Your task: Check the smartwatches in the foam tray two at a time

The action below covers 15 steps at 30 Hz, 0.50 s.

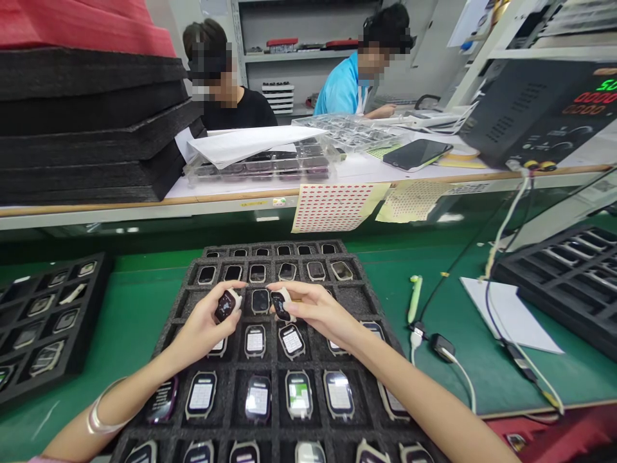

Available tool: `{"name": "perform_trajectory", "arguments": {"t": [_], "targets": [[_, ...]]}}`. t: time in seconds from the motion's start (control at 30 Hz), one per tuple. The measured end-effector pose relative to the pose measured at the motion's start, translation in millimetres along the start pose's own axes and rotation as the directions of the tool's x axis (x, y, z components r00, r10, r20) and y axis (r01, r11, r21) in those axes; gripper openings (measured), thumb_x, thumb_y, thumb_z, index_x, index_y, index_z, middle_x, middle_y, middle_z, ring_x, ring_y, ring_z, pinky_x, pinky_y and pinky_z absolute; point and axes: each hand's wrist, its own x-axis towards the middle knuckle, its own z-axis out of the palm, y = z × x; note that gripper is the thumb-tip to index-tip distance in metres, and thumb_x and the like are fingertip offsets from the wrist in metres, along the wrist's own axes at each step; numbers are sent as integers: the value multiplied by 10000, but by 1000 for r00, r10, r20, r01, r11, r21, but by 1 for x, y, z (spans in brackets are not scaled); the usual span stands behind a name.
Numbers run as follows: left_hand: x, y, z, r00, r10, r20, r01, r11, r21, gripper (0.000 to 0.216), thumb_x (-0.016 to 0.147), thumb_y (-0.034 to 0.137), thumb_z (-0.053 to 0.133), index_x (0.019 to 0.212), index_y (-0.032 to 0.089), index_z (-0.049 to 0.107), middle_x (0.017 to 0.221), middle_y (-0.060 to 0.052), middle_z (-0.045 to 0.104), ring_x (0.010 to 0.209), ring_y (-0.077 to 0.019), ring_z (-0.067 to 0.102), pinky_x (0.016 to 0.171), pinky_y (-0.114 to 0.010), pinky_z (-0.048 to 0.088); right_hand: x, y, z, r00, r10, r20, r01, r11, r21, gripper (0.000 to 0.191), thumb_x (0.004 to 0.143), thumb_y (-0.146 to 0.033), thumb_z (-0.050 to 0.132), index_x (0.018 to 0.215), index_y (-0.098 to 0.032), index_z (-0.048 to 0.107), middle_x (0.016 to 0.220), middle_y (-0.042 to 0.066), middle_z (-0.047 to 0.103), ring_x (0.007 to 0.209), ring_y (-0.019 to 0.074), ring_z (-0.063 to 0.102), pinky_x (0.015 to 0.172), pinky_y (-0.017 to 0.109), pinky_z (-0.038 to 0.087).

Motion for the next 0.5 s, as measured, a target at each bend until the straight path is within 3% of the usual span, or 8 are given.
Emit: {"name": "perform_trajectory", "arguments": {"t": [0.5], "targets": [[0, 1, -1, 998, 17, -58, -19, 1000, -25, 368, 807, 153, 533, 1169, 209, 506, 1045, -36, 598, 906, -179, 565, 812, -279, 437, -1, -1, -1, 1000, 5, -7, -5, 1000, -11, 391, 801, -265, 708, 1170, -161, 632, 957, 93, 686, 890, 204, 632, 831, 335, 453]]}}
